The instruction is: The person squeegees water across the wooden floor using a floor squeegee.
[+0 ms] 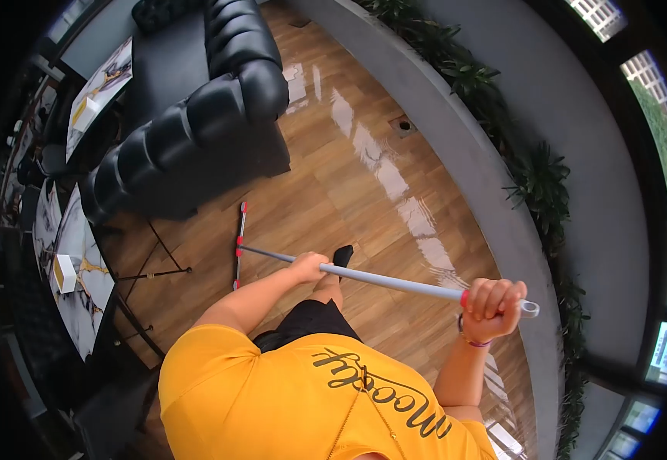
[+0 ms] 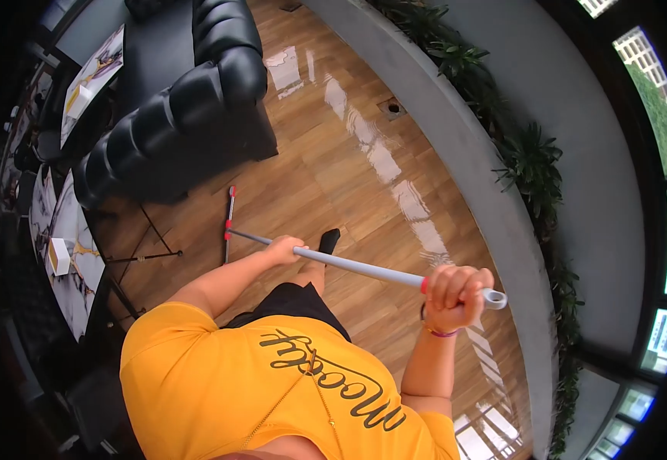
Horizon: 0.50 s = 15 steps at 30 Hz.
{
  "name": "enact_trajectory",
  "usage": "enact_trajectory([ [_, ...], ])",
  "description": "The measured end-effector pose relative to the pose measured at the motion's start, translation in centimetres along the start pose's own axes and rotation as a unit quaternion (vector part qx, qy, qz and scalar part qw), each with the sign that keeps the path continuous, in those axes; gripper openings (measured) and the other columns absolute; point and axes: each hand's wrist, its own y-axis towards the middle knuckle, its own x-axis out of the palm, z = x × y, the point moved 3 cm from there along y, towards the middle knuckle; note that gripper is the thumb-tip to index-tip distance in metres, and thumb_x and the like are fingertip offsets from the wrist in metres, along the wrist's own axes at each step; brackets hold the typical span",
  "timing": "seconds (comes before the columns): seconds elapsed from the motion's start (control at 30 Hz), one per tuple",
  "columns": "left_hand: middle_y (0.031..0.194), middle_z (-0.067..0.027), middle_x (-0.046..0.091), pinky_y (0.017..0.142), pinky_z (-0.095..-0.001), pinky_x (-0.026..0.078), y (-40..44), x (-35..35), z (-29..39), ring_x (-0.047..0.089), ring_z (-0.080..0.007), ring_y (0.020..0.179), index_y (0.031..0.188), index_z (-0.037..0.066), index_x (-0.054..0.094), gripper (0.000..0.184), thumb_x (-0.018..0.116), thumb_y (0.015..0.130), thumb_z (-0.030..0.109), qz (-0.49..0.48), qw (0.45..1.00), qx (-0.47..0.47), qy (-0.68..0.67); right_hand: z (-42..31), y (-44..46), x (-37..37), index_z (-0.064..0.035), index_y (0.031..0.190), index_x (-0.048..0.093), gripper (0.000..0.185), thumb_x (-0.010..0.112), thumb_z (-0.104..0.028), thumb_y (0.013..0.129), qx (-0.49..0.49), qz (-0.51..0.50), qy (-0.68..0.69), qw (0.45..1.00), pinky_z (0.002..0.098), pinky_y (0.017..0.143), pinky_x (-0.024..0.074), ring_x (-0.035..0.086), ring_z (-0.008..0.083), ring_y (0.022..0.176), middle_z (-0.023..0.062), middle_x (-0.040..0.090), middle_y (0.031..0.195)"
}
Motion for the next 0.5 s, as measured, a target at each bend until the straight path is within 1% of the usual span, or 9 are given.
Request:
enact_trajectory([
  [0.07, 0.076, -0.0146, 0.066, 0.066, -0.0479, 0.048, 5.6, -0.5, 3.1, 0.062, -0.0378, 0.075, 0.073, 0.01, 0.065, 0.029, 0.058, 0.087, 0.034, 0.003, 0.999, 0.007, -0.043, -1.2, 5.4, -2.1, -0.0123, 0.068, 0.037, 0.031, 0.044, -0.018, 0.098, 0.013, 0.004, -0.02, 1.0, 0.0222, 0.033, 0.0308, 0.028, 0.0072, 0.032, -0.0021, 0.035, 0.046],
  [0.1, 0.073, -0.0167, 0.063, 0.063, -0.0484, 0.047, 8.3, -1.4, 5.5, 0.061, -0.039, 0.074, 0.068, 0.009, 0.063, 0.029, 0.058, 0.087, 0.032, 0.005, 0.997, 0.027, -0.07, -2.4, 8.2, -2.4, -0.0125, 0.068, 0.037, 0.031, 0.043, -0.018, 0.098, 0.008, -0.012, -0.027, 1.0, 0.0221, 0.034, 0.0307, 0.029, 0.0066, 0.032, -0.0019, 0.035, 0.047],
  [0.13, 0.072, -0.0163, 0.064, 0.063, -0.0486, 0.047, 11.4, -1.5, 6.8, 0.061, -0.0387, 0.073, 0.069, 0.009, 0.063, 0.029, 0.058, 0.087, 0.032, 0.019, 0.994, 0.065, -0.082, -3.5, 11.4, -2.4, -0.0128, 0.068, 0.038, 0.031, 0.042, -0.018, 0.099, -0.008, -0.032, -0.032, 0.999, 0.0219, 0.034, 0.0306, 0.029, 0.006, 0.032, -0.0017, 0.035, 0.047],
  [0.23, 0.073, -0.0146, 0.065, 0.064, -0.0486, 0.048, 19.8, -5.7, 13.1, 0.062, -0.0364, 0.073, 0.072, 0.011, 0.065, 0.022, 0.058, 0.085, 0.027, 0.006, 0.989, 0.115, -0.097, -5.9, 19.8, -2.5, -0.0135, 0.068, 0.04, 0.032, 0.043, -0.018, 0.099, -0.024, -0.064, -0.09, 0.994, 0.0207, 0.036, 0.0302, 0.03, 0.0042, 0.034, -0.0026, 0.036, 0.048],
  [0.3, 0.074, -0.0136, 0.066, 0.065, -0.048, 0.049, 25.0, -7.5, 15.3, 0.063, -0.0356, 0.074, 0.071, 0.012, 0.065, 0.016, 0.058, 0.081, 0.023, 0.059, 0.976, 0.182, -0.106, -6.7, 24.5, -2.8, -0.0136, 0.068, 0.041, 0.031, 0.043, -0.018, 0.099, -0.023, -0.077, -0.107, 0.991, 0.0204, 0.037, 0.0302, 0.03, 0.0041, 0.034, -0.003, 0.036, 0.048],
  [0.37, 0.074, -0.0125, 0.067, 0.066, -0.0473, 0.051, 29.0, -9.7, 17.0, 0.064, -0.0351, 0.076, 0.07, 0.012, 0.064, 0.013, 0.057, 0.077, 0.02, 0.056, 0.976, 0.174, -0.116, -7.2, 27.9, -2.5, -0.0133, 0.07, 0.045, 0.028, 0.045, -0.017, 0.098, -0.051, -0.115, -0.141, 0.982, 0.0207, 0.038, 0.0302, 0.029, 0.0051, 0.033, -0.0035, 0.037, 0.049],
  [0.4, 0.074, -0.0132, 0.066, 0.066, -0.0468, 0.051, 30.6, -10.8, 17.9, 0.064, -0.0353, 0.075, 0.069, 0.011, 0.063, 0.015, 0.058, 0.079, 0.021, 0.053, 0.976, 0.175, -0.115, -7.2, 29.3, -2.0, -0.0133, 0.07, 0.045, 0.028, 0.045, -0.017, 0.098, -0.047, -0.118, -0.138, 0.982, 0.0207, 0.038, 0.0302, 0.029, 0.0051, 0.033, -0.0035, 0.037, 0.049],
  [0.47, 0.073, -0.0139, 0.066, 0.065, -0.0463, 0.051, 33.6, -13.8, 19.4, 0.064, -0.0356, 0.074, 0.069, 0.01, 0.062, 0.017, 0.058, 0.08, 0.022, 0.056, 0.976, 0.18, -0.111, -7.9, 32.3, -1.1, -0.014, 0.068, 0.049, 0.027, 0.052, -0.02, 0.095, -0.094, -0.124, -0.151, 0.976, 0.0195, 0.039, 0.0332, 0.035, 0.0044, 0.033, -0.0039, 0.043, 0.048],
  [0.5, 0.072, -0.0149, 0.065, 0.065, -0.0461, 0.051, 34.7, -15.4, 20.2, 0.064, -0.036, 0.072, 0.068, 0.009, 0.062, 0.02, 0.058, 0.082, 0.023, 0.083, 0.971, 0.19, -0.121, -8.4, 33.8, -0.9, -0.014, 0.068, 0.049, 0.027, 0.052, -0.02, 0.095, -0.096, -0.125, -0.15, 0.976, 0.0195, 0.039, 0.0332, 0.035, 0.0044, 0.033, -0.0039, 0.043, 0.048],
])
